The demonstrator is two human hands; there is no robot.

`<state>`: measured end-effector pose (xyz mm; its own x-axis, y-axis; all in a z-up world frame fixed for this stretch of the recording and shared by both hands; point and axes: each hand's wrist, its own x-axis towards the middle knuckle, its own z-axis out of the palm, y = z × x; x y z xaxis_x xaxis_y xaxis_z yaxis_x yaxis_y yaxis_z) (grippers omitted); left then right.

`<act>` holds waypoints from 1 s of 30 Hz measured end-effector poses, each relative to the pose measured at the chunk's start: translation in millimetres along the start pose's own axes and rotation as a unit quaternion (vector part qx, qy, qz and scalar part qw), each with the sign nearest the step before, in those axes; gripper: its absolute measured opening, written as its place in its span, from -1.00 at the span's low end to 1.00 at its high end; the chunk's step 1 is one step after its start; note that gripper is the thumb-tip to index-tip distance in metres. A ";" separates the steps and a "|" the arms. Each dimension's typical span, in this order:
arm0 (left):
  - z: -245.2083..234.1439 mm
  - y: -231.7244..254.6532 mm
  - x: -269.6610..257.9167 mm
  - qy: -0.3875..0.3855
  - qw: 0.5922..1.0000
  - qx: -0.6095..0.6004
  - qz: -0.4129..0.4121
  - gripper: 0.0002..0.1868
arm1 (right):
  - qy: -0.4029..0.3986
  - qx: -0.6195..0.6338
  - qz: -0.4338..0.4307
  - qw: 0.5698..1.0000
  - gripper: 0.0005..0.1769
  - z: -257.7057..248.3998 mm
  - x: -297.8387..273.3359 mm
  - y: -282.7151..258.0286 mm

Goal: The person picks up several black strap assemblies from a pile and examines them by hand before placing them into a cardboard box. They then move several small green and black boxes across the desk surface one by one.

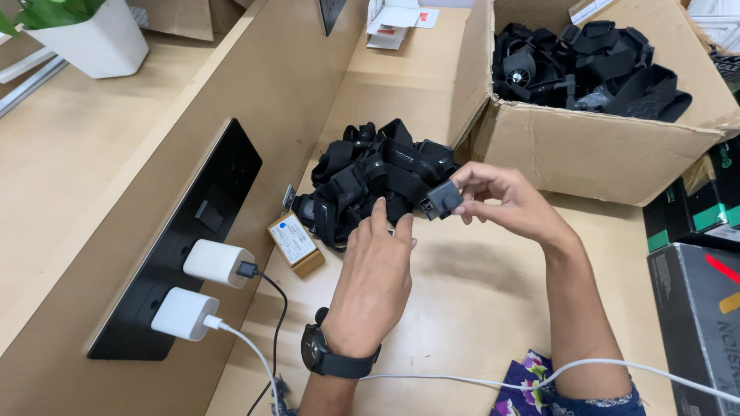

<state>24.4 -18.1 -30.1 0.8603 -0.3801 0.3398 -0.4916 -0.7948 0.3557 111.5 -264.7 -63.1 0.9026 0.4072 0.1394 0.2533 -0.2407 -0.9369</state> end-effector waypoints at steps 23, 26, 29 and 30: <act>14.5 -47.0 8.5 0.007 0.981 0.128 -0.146 -0.47 | 0.227 -0.140 -0.172 0.948 -0.49 -16.6 22.4 3.8; 24.3 -76.7 12.0 0.005 0.961 0.155 -0.229 -0.48 | 0.087 -0.235 -0.169 0.953 -0.47 35.7 26.5 -12.7; 44.5 -102.1 15.0 -0.004 0.939 0.219 -0.264 -0.37 | -0.082 -0.253 -0.125 0.956 -0.49 73.4 27.7 -23.9; 51.5 -110.2 15.8 -0.010 0.931 0.248 -0.269 -0.30 | -0.137 -0.254 -0.098 0.953 -0.51 80.4 27.5 -25.9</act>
<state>99.1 39.1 -108.7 0.9687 0.1310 0.2109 0.1292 -0.9914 0.0224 101.9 -176.4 -60.8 0.7141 0.6855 0.1419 0.6058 -0.5035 -0.6160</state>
